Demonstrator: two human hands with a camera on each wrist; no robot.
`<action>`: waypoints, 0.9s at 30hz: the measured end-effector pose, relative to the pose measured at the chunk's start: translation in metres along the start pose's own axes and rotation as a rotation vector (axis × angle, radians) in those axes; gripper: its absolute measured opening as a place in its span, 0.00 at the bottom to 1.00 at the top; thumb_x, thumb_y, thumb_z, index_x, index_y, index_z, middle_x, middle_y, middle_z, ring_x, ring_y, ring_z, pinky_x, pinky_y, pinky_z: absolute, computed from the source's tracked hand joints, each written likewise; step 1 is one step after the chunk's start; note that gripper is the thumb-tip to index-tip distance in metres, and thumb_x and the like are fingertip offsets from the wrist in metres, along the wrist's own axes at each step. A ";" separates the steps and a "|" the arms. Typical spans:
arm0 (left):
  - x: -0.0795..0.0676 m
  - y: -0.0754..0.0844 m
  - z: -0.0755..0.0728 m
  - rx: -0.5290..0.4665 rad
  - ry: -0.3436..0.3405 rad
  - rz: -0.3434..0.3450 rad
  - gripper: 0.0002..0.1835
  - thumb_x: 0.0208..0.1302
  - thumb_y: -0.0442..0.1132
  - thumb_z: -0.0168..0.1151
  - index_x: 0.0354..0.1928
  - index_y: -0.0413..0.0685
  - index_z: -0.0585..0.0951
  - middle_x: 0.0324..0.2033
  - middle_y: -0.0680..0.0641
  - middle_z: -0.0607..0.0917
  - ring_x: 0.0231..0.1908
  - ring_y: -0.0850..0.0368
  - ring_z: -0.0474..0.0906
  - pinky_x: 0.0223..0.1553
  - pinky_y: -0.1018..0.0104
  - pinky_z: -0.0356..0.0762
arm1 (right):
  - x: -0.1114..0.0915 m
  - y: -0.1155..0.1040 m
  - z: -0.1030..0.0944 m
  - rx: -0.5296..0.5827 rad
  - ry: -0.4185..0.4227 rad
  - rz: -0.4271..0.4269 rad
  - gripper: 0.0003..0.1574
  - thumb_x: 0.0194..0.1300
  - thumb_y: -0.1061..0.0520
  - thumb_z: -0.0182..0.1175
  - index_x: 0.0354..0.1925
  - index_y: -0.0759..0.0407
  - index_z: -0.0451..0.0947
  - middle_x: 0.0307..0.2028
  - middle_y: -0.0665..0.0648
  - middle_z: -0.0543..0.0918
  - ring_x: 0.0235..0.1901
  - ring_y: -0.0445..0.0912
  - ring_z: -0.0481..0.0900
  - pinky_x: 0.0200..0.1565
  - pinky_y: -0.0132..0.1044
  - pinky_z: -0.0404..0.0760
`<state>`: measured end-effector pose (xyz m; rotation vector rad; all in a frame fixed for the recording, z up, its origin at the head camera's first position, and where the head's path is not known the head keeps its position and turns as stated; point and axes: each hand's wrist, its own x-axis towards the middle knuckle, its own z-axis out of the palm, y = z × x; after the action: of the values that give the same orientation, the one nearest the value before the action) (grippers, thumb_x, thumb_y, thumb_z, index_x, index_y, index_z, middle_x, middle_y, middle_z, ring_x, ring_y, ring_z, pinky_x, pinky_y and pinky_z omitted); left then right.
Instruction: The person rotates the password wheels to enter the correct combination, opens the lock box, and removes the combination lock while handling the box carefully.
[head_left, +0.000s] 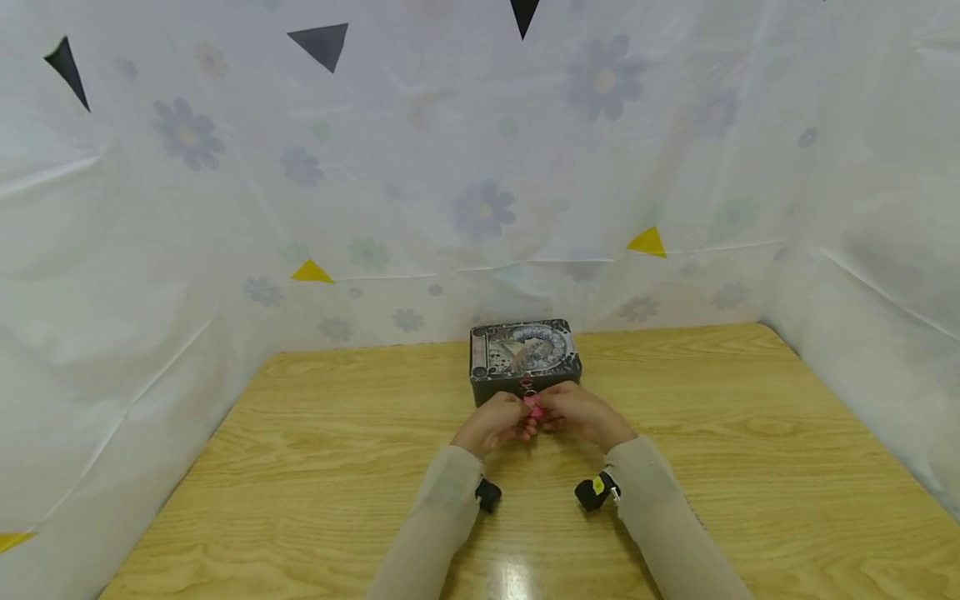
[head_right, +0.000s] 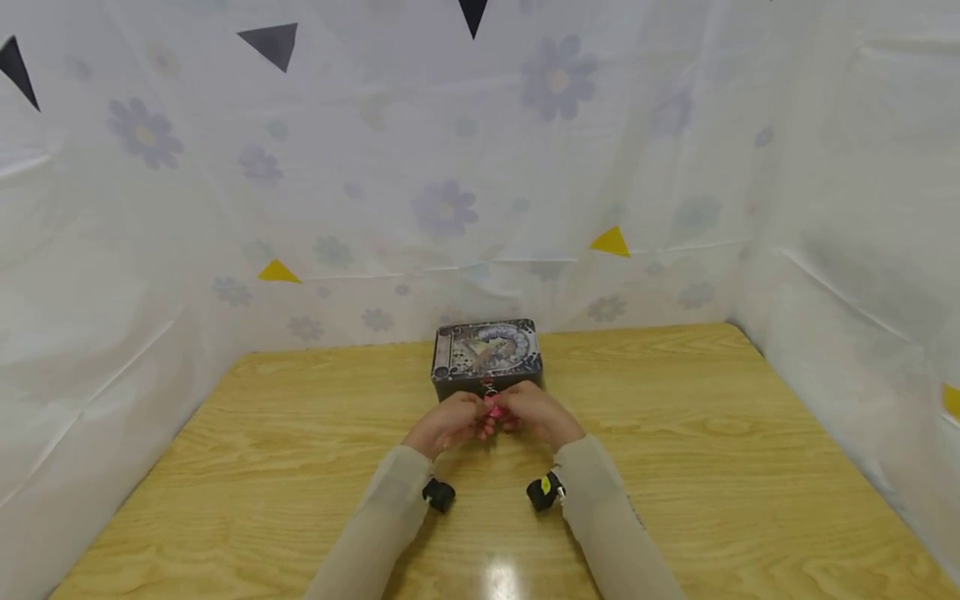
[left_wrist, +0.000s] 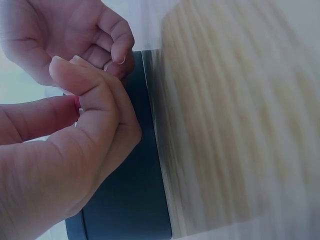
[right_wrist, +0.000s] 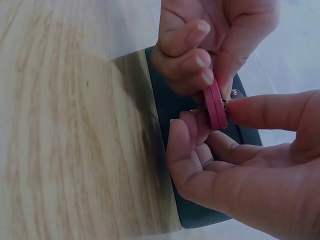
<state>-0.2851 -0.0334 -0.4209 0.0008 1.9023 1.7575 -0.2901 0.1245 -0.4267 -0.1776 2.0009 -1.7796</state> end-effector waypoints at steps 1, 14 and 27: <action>0.000 0.000 0.000 0.000 -0.001 0.000 0.11 0.73 0.30 0.44 0.34 0.33 0.74 0.22 0.46 0.74 0.21 0.59 0.72 0.25 0.71 0.73 | 0.000 0.000 0.000 0.002 -0.003 0.001 0.19 0.71 0.65 0.44 0.51 0.81 0.70 0.29 0.52 0.79 0.29 0.40 0.77 0.37 0.33 0.79; 0.003 -0.001 0.001 0.020 0.001 -0.003 0.11 0.74 0.30 0.44 0.34 0.36 0.74 0.23 0.46 0.75 0.22 0.59 0.72 0.25 0.71 0.72 | 0.003 0.002 -0.002 -0.008 -0.018 0.014 0.17 0.71 0.65 0.43 0.49 0.79 0.71 0.27 0.52 0.78 0.28 0.39 0.77 0.37 0.33 0.80; 0.001 0.000 0.002 0.027 0.002 -0.002 0.11 0.74 0.30 0.43 0.33 0.37 0.74 0.23 0.46 0.75 0.23 0.59 0.73 0.25 0.71 0.72 | 0.001 0.001 0.000 -0.032 -0.032 0.000 0.16 0.71 0.66 0.41 0.42 0.75 0.73 0.27 0.52 0.76 0.27 0.41 0.75 0.35 0.33 0.78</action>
<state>-0.2849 -0.0318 -0.4213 0.0071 1.9261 1.7307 -0.2909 0.1237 -0.4285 -0.2146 2.0075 -1.7345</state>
